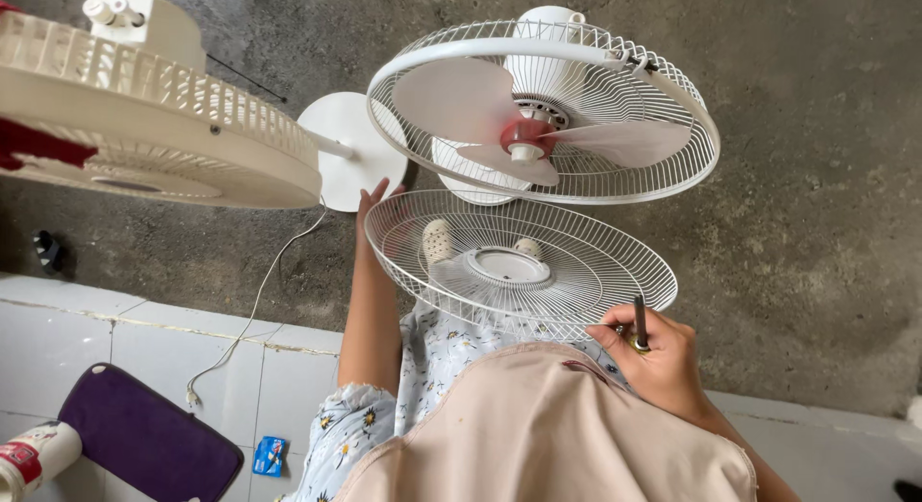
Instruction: The person assembles a white pedestal fan by attaching the front wire cage to the fan head and securing it with a screwdriver. They manipulate the fan blades and cage, then tighten the screw to complete the assembly.
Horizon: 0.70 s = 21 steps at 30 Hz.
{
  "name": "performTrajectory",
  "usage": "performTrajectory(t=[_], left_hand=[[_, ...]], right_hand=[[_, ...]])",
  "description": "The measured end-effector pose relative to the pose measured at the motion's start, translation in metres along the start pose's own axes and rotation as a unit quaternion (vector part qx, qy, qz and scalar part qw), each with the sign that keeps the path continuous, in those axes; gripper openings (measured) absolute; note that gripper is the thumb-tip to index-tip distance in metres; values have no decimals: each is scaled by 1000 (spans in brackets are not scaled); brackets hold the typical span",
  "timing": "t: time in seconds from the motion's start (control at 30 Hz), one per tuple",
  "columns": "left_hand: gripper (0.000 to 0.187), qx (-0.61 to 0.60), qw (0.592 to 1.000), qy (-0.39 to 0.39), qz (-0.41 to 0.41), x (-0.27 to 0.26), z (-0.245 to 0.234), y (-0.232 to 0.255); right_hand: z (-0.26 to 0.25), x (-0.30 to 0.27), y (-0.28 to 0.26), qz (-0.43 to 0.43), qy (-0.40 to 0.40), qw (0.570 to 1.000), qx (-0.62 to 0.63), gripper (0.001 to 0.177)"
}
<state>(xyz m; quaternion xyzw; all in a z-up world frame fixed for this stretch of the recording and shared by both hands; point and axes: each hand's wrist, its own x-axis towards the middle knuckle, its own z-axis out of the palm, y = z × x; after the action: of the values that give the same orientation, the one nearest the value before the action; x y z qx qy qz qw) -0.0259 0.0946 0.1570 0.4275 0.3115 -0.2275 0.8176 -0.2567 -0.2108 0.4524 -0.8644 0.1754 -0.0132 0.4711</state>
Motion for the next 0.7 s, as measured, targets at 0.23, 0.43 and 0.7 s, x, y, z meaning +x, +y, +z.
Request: performTrajectory(t=[0.23, 0.43, 0.7], left_hand=[[78, 45, 990, -122, -56, 39, 31, 3], [64, 81, 984, -53, -148, 63, 51, -4], [55, 25, 987, -90, -132, 66, 51, 0]], right_hand=[[-7, 1, -21, 68, 11, 998, 12, 13], [-21, 2, -41, 122, -3, 992, 0, 15], [-13, 6, -57, 79, 11, 997, 14, 19]])
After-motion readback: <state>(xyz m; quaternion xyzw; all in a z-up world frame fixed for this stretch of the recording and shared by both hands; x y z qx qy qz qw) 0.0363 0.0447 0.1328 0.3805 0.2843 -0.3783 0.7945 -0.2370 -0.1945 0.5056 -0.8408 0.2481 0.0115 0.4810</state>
